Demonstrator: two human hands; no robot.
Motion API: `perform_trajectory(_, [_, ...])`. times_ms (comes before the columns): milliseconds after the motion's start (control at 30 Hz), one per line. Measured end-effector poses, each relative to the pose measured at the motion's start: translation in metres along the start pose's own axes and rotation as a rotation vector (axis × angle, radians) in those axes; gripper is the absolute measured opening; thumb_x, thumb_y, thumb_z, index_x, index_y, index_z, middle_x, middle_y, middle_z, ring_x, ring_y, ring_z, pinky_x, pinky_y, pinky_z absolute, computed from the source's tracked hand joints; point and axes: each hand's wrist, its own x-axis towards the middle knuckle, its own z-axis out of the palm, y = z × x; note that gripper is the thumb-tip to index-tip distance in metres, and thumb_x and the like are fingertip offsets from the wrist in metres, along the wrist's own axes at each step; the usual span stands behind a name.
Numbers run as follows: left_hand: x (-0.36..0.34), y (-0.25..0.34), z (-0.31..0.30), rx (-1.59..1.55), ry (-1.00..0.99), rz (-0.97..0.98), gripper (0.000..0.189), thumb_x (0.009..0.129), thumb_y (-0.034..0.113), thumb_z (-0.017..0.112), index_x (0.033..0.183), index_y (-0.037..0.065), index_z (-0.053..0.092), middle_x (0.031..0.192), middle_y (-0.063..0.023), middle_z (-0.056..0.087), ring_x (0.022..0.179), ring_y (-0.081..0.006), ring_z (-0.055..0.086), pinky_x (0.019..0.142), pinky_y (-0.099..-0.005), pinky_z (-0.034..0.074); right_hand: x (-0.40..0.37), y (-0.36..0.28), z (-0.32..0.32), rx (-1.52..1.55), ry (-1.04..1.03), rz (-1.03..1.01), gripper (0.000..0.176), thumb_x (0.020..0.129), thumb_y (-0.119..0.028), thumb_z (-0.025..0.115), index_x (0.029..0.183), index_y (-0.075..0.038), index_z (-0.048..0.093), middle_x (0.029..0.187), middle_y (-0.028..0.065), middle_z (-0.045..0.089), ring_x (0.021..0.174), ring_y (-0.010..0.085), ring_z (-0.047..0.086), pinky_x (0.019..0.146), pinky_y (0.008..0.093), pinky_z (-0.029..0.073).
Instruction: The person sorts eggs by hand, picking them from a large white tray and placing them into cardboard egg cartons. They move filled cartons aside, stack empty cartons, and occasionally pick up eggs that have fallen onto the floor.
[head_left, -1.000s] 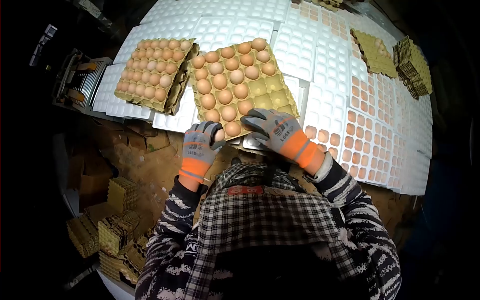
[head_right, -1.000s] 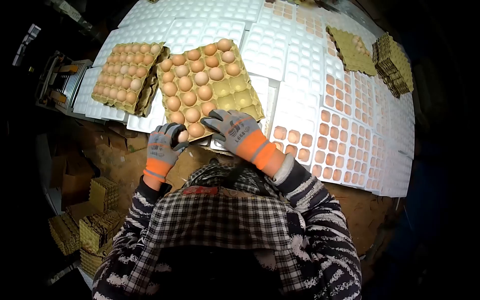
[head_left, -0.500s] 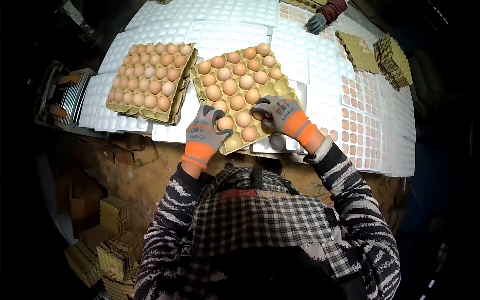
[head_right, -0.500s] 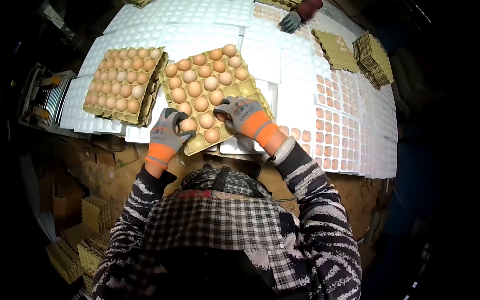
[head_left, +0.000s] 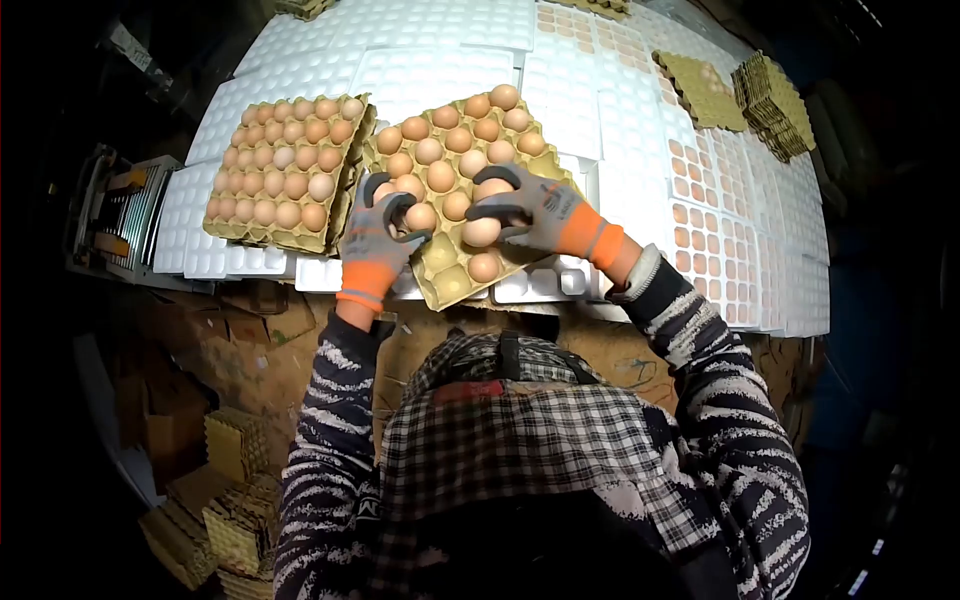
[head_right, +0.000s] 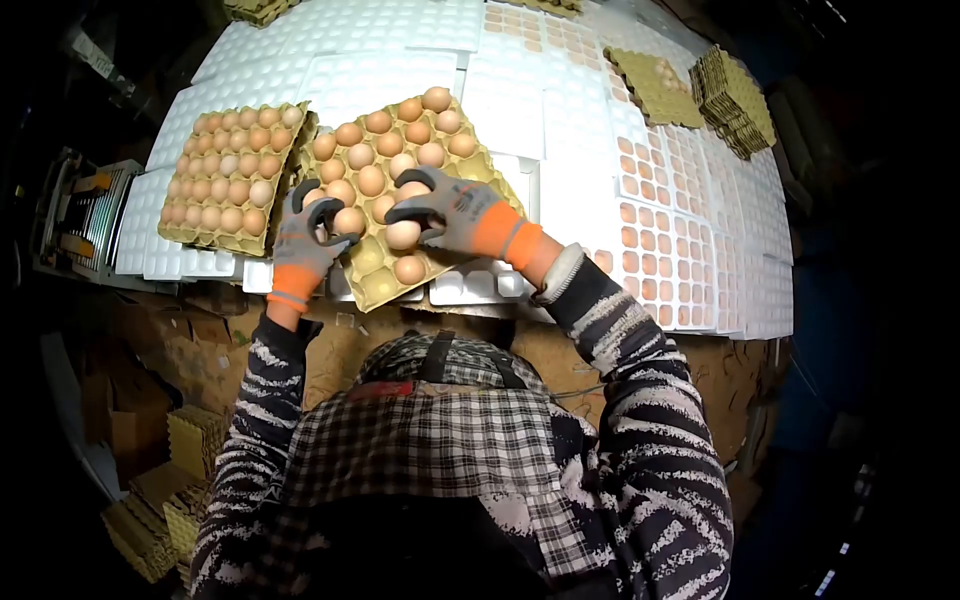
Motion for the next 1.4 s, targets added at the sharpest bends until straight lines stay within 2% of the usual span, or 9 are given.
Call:
perform_trajectory(133, [-0.043,0.021,-0.018,-0.715,0.152,-0.11,0.055,0.076,0.015,0.086,0.125,0.003,0.064,0.12,-0.0064,0.066,0.101,-0.0159,0.065,0.088,-0.0335,0.056,-0.079,0.034,-0.041,1.145,-0.014,0.58,0.06,0.092,-0.036,0.071,0.137,0.0,0.057,0.113,0.0061,0.07,0.097,0.0125,0.063,0.078,0.0278,0.053])
perform_trajectory(267, [-0.101,0.056,0.006,-0.935,-0.057,-0.045,0.058,0.073,0.015,0.087,0.125,0.005,0.065,0.123,-0.0106,0.066,0.109,-0.0222,0.064,0.089,-0.0359,0.055,-0.181,0.068,-0.034,1.34,0.132,0.603,0.053,0.101,-0.037,0.057,0.137,0.002,0.056,0.123,0.0123,0.068,0.099,0.0127,0.065,0.076,0.0244,0.055])
perform_trajectory(433, [-0.11,0.12,0.071,-0.443,-0.226,0.133,0.042,0.071,0.016,0.085,0.109,0.007,0.07,0.114,-0.0107,0.065,0.105,-0.0297,0.065,0.088,-0.0393,0.053,-0.212,0.078,-0.002,0.675,-0.011,0.687,0.064,0.077,-0.04,0.084,0.13,-0.008,0.065,0.112,0.0077,0.07,0.101,0.0212,0.066,0.087,0.0369,0.055])
perform_trajectory(467, [-0.106,0.12,0.091,-0.33,-0.235,0.226,0.042,0.071,0.016,0.085,0.11,0.008,0.07,0.115,-0.011,0.065,0.105,-0.0308,0.065,0.088,-0.0401,0.053,-0.209,0.079,0.011,0.099,-0.121,0.442,0.053,0.082,-0.037,0.079,0.127,-0.011,0.065,0.116,0.0091,0.067,0.098,0.0241,0.067,0.082,0.0391,0.056])
perform_trajectory(533, [-0.1,0.139,0.119,-0.295,-0.233,0.075,0.043,0.073,0.018,0.083,0.113,0.011,0.069,0.118,-0.0125,0.064,0.106,-0.0335,0.064,0.086,-0.0419,0.054,-0.2,0.072,0.039,-0.197,-0.256,0.526,0.04,0.088,-0.034,0.072,0.121,-0.013,0.065,0.119,0.0111,0.063,0.1,0.0281,0.066,0.079,0.0412,0.056])
perform_trajectory(900, [-0.112,0.125,0.177,0.253,-0.014,0.128,0.048,0.081,0.005,0.068,0.129,0.013,0.065,0.124,-0.0198,0.058,0.108,-0.0415,0.06,0.089,-0.0456,0.053,-0.204,0.125,0.081,0.297,-0.068,0.454,0.051,0.091,-0.029,0.062,0.136,-0.009,0.051,0.126,0.0134,0.06,0.105,0.0301,0.067,0.083,0.0416,0.052])
perform_trajectory(1133, [-0.118,0.156,0.171,0.106,0.085,-0.003,0.055,0.081,0.011,0.073,0.135,0.014,0.06,0.128,-0.0162,0.054,0.109,-0.0369,0.059,0.089,-0.0444,0.054,-0.218,0.138,-0.009,0.214,0.209,0.681,0.053,0.09,-0.032,0.068,0.139,-0.015,0.054,0.123,0.0107,0.06,0.106,0.0318,0.063,0.087,0.0394,0.053])
perform_trajectory(1267, [-0.081,0.218,0.198,-0.204,0.041,0.208,0.057,0.078,0.002,0.058,0.134,0.007,0.056,0.132,-0.0196,0.047,0.121,-0.0397,0.049,0.102,-0.0464,0.043,-0.239,0.212,0.018,-0.133,0.322,0.329,0.042,0.093,-0.018,0.06,0.135,-0.011,0.057,0.129,0.0149,0.058,0.118,0.0334,0.055,0.1,0.043,0.048])
perform_trajectory(1400, [-0.009,0.267,0.247,-0.392,-0.088,0.239,0.049,0.087,0.006,0.057,0.136,0.009,0.055,0.13,-0.0199,0.049,0.118,-0.0399,0.052,0.099,-0.0428,0.045,-0.251,0.229,0.027,0.383,0.383,0.446,0.043,0.095,-0.013,0.055,0.137,-0.009,0.057,0.134,0.0149,0.06,0.122,0.0313,0.058,0.105,0.0392,0.046])
